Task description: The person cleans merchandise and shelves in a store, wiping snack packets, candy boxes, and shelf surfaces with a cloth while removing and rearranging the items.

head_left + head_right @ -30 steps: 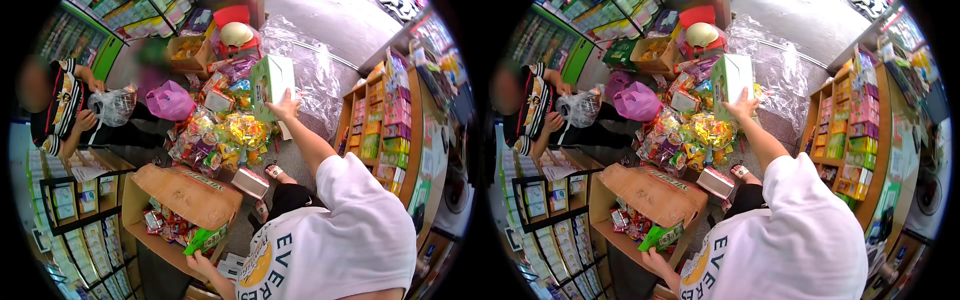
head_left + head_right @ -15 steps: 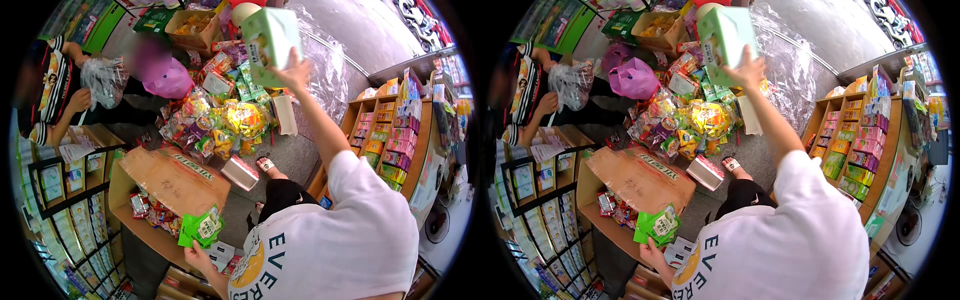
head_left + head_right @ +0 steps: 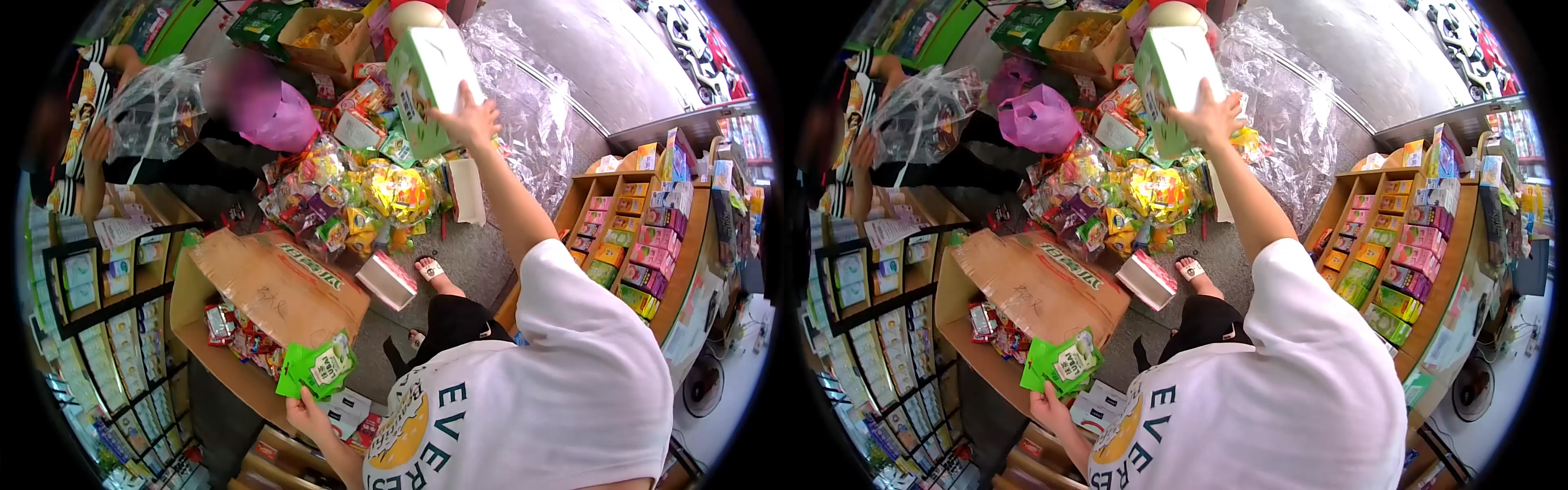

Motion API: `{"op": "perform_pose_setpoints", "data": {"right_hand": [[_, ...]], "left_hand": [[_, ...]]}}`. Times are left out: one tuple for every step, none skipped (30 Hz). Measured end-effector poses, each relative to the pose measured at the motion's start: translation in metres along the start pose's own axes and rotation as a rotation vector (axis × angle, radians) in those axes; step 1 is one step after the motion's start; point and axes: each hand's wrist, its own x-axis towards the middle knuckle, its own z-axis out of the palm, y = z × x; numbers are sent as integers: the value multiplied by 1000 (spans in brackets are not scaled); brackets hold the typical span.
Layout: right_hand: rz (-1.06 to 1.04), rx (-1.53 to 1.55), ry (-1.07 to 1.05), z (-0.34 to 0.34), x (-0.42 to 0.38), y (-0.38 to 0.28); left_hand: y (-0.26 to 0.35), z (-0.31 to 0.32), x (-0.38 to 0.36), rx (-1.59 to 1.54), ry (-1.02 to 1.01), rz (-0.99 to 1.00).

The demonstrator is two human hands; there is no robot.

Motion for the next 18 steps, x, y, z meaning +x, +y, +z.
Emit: {"op": "perform_pose_setpoints", "data": {"right_hand": [[24, 47, -59, -18, 0, -10], [31, 68, -24, -29, -1, -19], [17, 59, -24, -16, 12, -24], [0, -76, -33, 11, 31, -22], [11, -214, -70, 45, 35, -4], [-14, -116, -107, 70, 59, 21], [0, -133, 71, 72, 50, 28], [50, -20, -45, 79, 56, 48], [208, 41, -79, 74, 51, 62], [294, 185, -129, 71, 51, 79], [337, 159, -159, 38, 30, 72], [262, 398, -156, 64, 51, 117], [177, 634, -150, 89, 76, 160], [170, 630, -149, 79, 75, 162], [162, 806, -244, 62, 65, 166], [155, 982, -340, 42, 51, 165], [129, 1040, -463, 14, 35, 155], [219, 1099, -521, 3, 32, 158]], "left_hand": [[3, -1, 0, 2, 3, -10], [6, -1, 1, 27, -16, -15], [6, 4, 1, 45, -34, -22], [7, 9, 4, 84, -47, 91], [15, 13, 3, 84, -33, 33], [12, 2, -2, 110, -30, 83], [6, 11, 8, 96, -6, 164], [6, 23, 13, 68, 13, 169], [9, 21, 9, -14, 19, 127], [11, 11, 2, -81, 19, 81], [9, 4, -1, -68, 14, 72], [5, 7, -1, -50, 15, 60], [2, 11, -1, -37, 18, 48], [6, 14, -3, -63, 22, 59], [6, 17, -4, -65, 23, 52], [6, 18, -5, -80, 17, 51], [6, 20, -5, -95, 11, 50], [5, 23, -4, -97, 11, 45]]}}
